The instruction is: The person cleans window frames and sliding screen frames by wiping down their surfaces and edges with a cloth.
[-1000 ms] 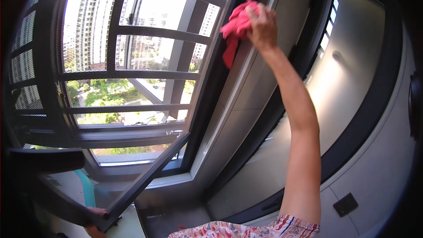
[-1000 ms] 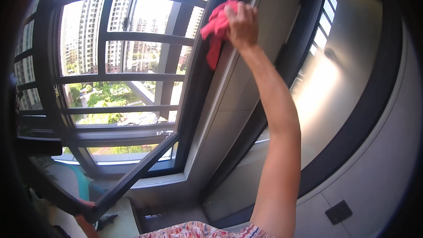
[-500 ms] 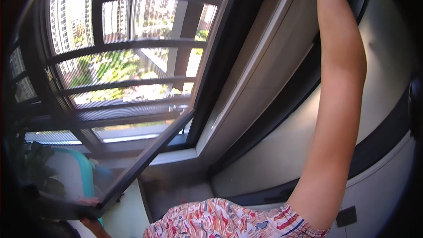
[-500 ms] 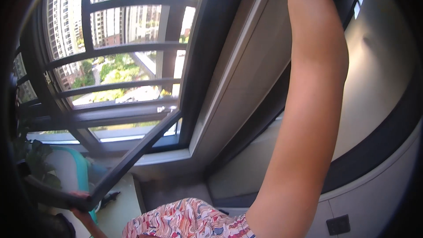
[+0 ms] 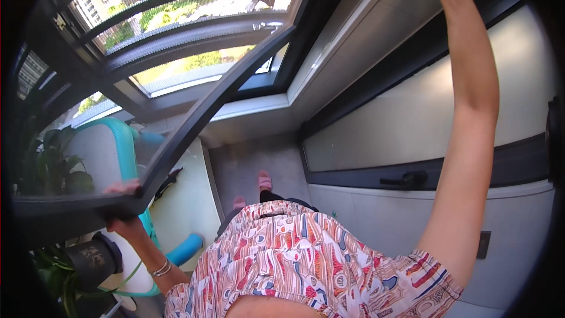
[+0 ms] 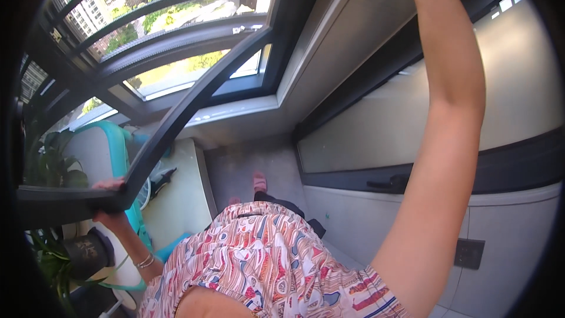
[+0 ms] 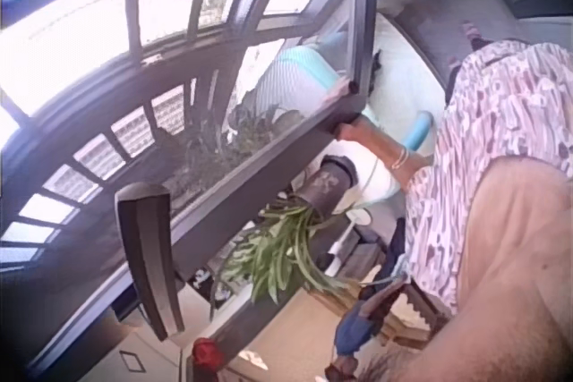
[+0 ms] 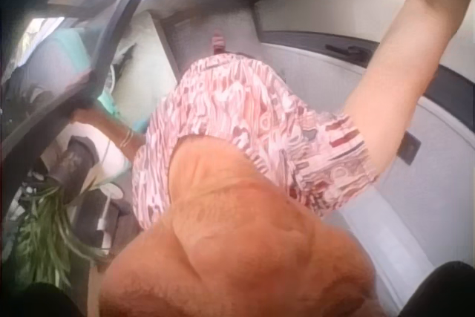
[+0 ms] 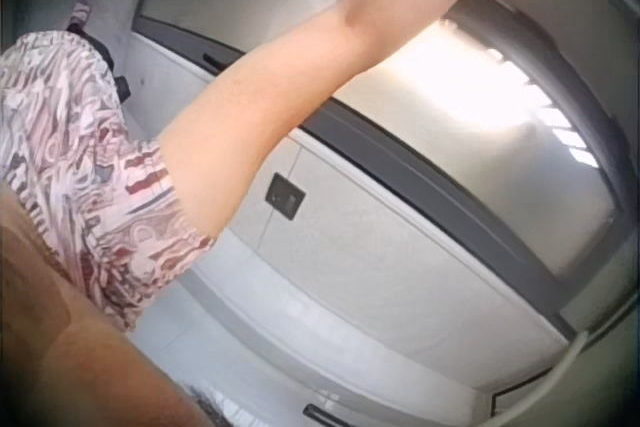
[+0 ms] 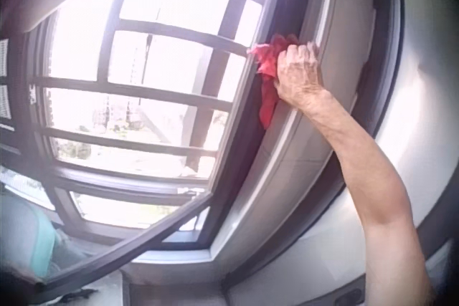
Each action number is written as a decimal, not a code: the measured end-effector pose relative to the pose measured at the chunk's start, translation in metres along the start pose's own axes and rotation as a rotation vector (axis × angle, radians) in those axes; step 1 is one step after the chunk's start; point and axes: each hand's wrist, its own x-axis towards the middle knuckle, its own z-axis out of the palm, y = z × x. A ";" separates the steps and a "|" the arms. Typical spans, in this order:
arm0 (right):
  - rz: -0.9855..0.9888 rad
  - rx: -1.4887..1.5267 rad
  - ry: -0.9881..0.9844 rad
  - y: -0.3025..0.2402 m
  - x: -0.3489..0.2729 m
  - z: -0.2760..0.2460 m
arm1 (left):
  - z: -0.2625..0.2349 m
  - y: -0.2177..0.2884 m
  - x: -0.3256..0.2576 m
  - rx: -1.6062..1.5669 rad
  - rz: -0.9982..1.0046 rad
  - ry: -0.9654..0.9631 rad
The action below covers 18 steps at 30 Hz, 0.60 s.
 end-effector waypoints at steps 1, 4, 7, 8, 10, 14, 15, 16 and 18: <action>-0.001 0.032 -0.048 -0.016 -0.012 -0.004 | 0.005 0.003 0.002 0.014 0.010 0.024; -0.045 0.097 -0.036 -0.061 -0.064 -0.005 | 0.015 0.014 0.012 0.135 0.036 -0.048; -0.020 0.227 -0.004 -0.117 -0.118 0.009 | 0.018 0.020 0.009 0.194 0.048 -0.041; 0.017 0.254 -0.064 -0.132 -0.131 0.002 | 0.019 0.020 0.010 0.193 0.039 -0.039; -0.035 0.219 -0.060 -0.145 -0.154 0.001 | 0.021 0.019 0.013 0.186 0.043 -0.046; -0.008 0.341 -0.091 -0.185 -0.191 0.005 | 0.018 0.016 0.012 0.158 0.079 -0.020; -0.015 0.367 -0.124 -0.193 -0.202 0.004 | 0.016 0.013 0.012 0.167 0.082 -0.013; -0.023 0.413 -0.140 -0.204 -0.213 0.001 | 0.013 0.010 0.012 0.147 0.082 -0.028; -0.019 0.558 -0.198 -0.230 -0.248 0.001 | 0.014 0.010 0.010 0.136 0.097 -0.006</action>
